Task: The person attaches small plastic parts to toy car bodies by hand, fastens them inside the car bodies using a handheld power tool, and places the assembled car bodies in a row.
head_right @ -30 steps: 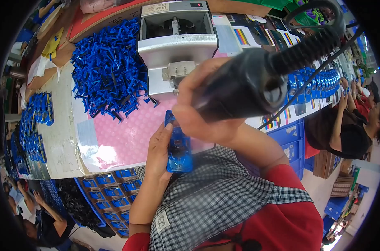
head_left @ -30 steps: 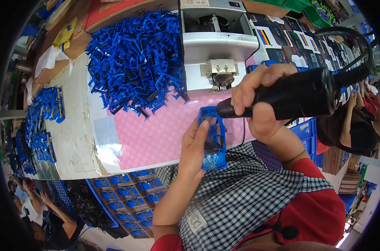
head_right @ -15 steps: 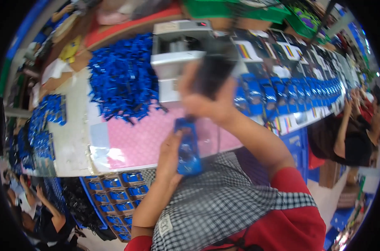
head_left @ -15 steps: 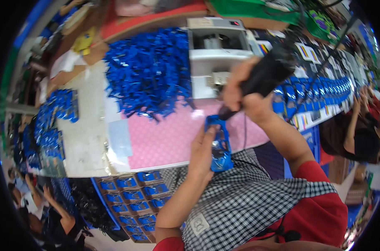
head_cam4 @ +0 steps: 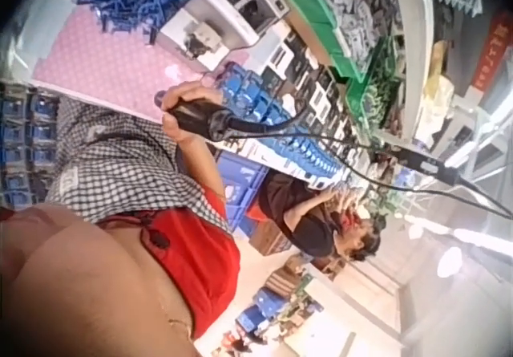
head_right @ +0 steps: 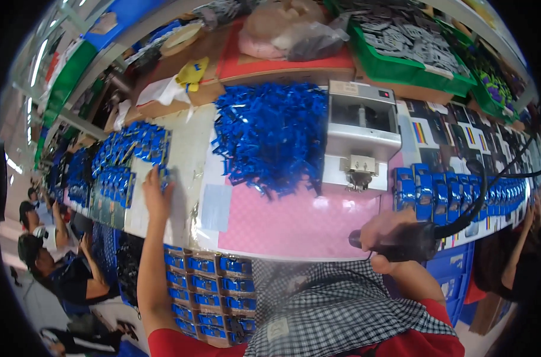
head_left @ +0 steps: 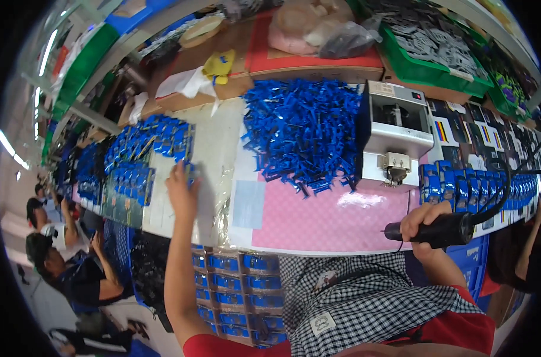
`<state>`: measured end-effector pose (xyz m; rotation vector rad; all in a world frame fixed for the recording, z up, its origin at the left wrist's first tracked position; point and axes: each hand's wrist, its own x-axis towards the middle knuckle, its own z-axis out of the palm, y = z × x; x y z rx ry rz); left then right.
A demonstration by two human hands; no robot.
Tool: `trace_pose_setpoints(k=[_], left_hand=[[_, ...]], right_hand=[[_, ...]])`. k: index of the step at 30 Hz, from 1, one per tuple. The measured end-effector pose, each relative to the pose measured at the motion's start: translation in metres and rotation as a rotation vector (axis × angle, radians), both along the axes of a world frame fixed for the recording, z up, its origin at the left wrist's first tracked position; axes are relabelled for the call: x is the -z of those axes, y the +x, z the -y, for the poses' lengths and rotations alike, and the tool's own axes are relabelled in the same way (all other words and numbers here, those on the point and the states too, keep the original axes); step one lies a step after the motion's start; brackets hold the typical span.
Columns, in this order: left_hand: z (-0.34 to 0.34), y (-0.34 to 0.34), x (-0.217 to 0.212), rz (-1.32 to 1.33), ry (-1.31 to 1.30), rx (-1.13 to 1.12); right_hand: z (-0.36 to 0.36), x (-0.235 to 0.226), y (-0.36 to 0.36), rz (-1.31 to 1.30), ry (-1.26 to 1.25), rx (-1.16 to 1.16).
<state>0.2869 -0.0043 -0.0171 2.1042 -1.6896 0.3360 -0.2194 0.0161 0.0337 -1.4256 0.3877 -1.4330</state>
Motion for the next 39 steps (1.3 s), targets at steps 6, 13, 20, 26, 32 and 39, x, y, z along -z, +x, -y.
trace_pose_setpoints(k=[6, 13, 20, 26, 32, 39], left_hand=[[-0.031, 0.112, 0.017, 0.477, 0.106, -0.269], [0.012, 0.033, -0.031, 0.589, -0.218, -0.226], [0.016, -0.323, -0.059, -0.415, 0.251, 1.230], [0.050, -0.461, -0.025, -0.359, 0.273, 1.167], [0.047, -0.459, -0.024, -0.266, 0.325, 1.111], [-0.027, -0.361, -0.063, -0.420, 0.349, 1.045]], right_hand=[[0.017, -0.003, -0.017, -0.022, 0.047, -0.143], [-0.001, -0.018, -0.031, 0.143, -0.127, 0.209], [-0.022, -0.020, -0.091, -0.125, -0.103, 0.498], [-0.038, 0.011, -0.107, 0.034, -0.124, 0.566], [-0.045, 0.013, -0.102, 0.021, -0.118, 0.701], [-0.040, 0.003, -0.108, -0.041, -0.117, 0.657]])
